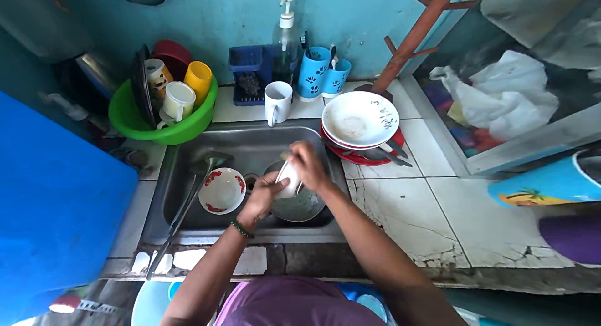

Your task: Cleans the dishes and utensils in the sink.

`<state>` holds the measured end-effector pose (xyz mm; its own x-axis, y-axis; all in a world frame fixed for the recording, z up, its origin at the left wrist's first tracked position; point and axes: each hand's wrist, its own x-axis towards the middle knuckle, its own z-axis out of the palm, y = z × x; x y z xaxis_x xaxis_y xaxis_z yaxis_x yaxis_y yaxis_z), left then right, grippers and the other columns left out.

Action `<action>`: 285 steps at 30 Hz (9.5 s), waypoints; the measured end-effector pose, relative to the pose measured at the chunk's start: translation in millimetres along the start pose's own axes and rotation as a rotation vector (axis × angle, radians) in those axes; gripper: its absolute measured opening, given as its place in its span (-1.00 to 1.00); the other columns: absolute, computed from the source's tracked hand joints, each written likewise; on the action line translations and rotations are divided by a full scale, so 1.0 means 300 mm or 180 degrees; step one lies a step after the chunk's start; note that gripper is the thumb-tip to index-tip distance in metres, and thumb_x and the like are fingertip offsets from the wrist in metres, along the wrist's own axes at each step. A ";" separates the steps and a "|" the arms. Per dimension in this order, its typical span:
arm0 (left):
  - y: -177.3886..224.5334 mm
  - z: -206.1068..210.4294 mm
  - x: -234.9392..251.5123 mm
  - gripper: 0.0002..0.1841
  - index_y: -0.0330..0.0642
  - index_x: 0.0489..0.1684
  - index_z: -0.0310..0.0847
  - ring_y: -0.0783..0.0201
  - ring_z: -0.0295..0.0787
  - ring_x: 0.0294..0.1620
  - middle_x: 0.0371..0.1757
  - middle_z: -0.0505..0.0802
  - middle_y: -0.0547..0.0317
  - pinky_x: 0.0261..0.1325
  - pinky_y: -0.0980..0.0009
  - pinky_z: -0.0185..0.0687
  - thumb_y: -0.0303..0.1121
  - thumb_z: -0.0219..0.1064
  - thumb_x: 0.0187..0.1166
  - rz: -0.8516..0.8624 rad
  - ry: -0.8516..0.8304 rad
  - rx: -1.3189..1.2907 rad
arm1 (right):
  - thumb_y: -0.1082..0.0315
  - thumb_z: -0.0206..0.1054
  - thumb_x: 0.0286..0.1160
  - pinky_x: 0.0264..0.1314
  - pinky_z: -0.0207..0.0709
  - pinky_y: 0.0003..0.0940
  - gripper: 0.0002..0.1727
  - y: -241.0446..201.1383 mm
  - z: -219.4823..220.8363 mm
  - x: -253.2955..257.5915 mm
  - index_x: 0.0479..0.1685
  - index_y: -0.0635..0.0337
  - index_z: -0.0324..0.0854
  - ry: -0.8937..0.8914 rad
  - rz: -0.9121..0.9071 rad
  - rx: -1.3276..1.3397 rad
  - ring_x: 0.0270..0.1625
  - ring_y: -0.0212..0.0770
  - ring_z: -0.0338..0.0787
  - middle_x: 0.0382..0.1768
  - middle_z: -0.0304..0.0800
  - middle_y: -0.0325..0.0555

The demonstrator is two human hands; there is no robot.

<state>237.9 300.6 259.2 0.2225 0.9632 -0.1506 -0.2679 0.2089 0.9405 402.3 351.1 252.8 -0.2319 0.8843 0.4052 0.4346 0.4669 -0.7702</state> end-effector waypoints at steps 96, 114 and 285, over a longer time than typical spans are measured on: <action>0.080 -0.218 -0.027 -0.21 -0.17 0.82 0.18 -0.35 0.69 0.33 0.50 0.58 -0.44 0.29 -0.21 0.65 -0.77 0.18 0.46 0.1038 0.1309 0.3908 | 0.56 0.35 0.46 0.60 0.33 0.32 -0.42 0.107 0.121 -0.082 0.56 0.26 0.52 -0.2952 0.1386 -0.1842 0.74 0.47 0.21 0.77 0.11 0.39; -0.005 0.048 0.022 -0.21 -0.04 0.87 0.07 -0.26 0.65 0.42 0.63 0.47 -0.33 0.41 -0.09 0.61 -0.62 0.22 0.54 -0.0316 0.0507 0.3665 | 0.40 0.31 0.60 0.61 0.33 0.24 -0.54 0.027 0.067 -0.074 0.42 0.47 0.53 -0.2443 0.2070 -0.1373 0.58 0.29 0.53 0.45 0.58 0.41; 0.129 0.001 -0.030 -0.80 -0.36 -0.10 0.69 0.43 0.80 -0.29 -0.32 0.85 0.20 -0.07 0.45 0.77 -0.73 0.16 0.59 0.0016 0.0262 0.0046 | 0.49 0.07 0.64 0.59 0.44 0.12 -0.63 -0.090 -0.010 0.065 0.25 0.43 0.70 -0.0180 -0.1044 -0.0484 0.30 0.20 0.77 0.12 0.82 0.28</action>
<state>225.7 300.0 297.1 0.1433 0.9750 -0.1698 -0.2550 0.2022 0.9456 388.7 355.8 282.9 -0.4264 0.6879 0.5873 0.4526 0.7244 -0.5199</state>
